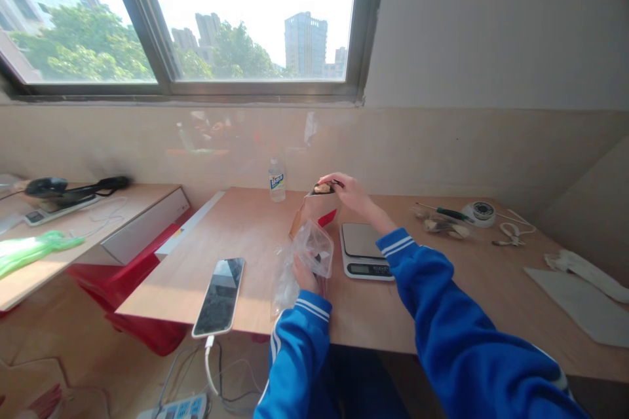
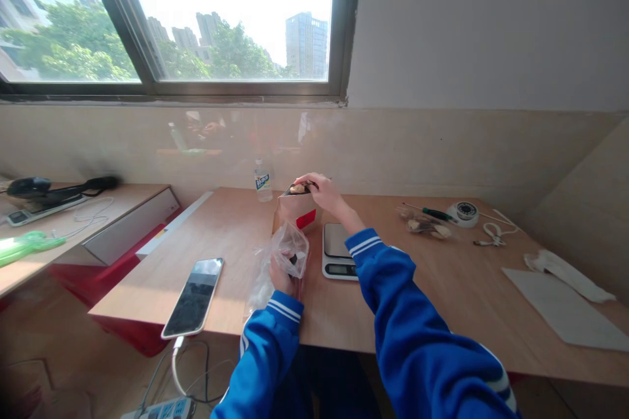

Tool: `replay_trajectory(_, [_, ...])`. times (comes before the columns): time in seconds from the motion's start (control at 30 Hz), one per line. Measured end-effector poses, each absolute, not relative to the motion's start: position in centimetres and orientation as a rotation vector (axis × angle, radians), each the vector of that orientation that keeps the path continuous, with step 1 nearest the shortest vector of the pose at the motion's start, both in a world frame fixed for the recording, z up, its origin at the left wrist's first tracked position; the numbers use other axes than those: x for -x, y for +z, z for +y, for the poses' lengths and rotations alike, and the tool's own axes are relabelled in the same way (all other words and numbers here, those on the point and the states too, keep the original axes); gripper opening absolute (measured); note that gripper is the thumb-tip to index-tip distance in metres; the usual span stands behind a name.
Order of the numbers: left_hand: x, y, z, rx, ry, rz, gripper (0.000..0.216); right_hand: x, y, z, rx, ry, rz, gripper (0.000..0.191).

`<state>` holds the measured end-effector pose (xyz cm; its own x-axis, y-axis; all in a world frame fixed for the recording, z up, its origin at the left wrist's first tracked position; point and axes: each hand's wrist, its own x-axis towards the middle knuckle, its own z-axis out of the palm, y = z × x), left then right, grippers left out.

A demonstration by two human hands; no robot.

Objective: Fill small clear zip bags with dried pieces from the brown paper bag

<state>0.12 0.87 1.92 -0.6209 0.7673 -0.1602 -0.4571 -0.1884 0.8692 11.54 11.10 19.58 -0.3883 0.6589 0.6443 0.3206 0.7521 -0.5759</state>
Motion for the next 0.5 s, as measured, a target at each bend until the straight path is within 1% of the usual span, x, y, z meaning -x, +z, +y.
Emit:
replay_trajectory(0.1, [-0.2,2.2,0.8,-0.35,1.867,1.227,0.034,-11.7,18.5,10.5,0.718,0.458,-1.961,0.028])
replay_trajectory(0.27, [-0.1,2.7,0.4,-0.367,1.837,1.28,0.036,-11.9,18.3,9.5,0.73,0.356,-2.039,0.03])
replay_trajectory(0.4, [-0.1,2.5,0.5,-0.369,1.858,1.253,0.035,-11.9,18.2,8.8,0.73,0.303,-2.024,0.026])
replay_trajectory(0.5, [0.0,2.1,0.7,-0.361,1.868,1.215,0.032,-11.9,18.5,7.1,0.717,0.283,-1.838,0.022])
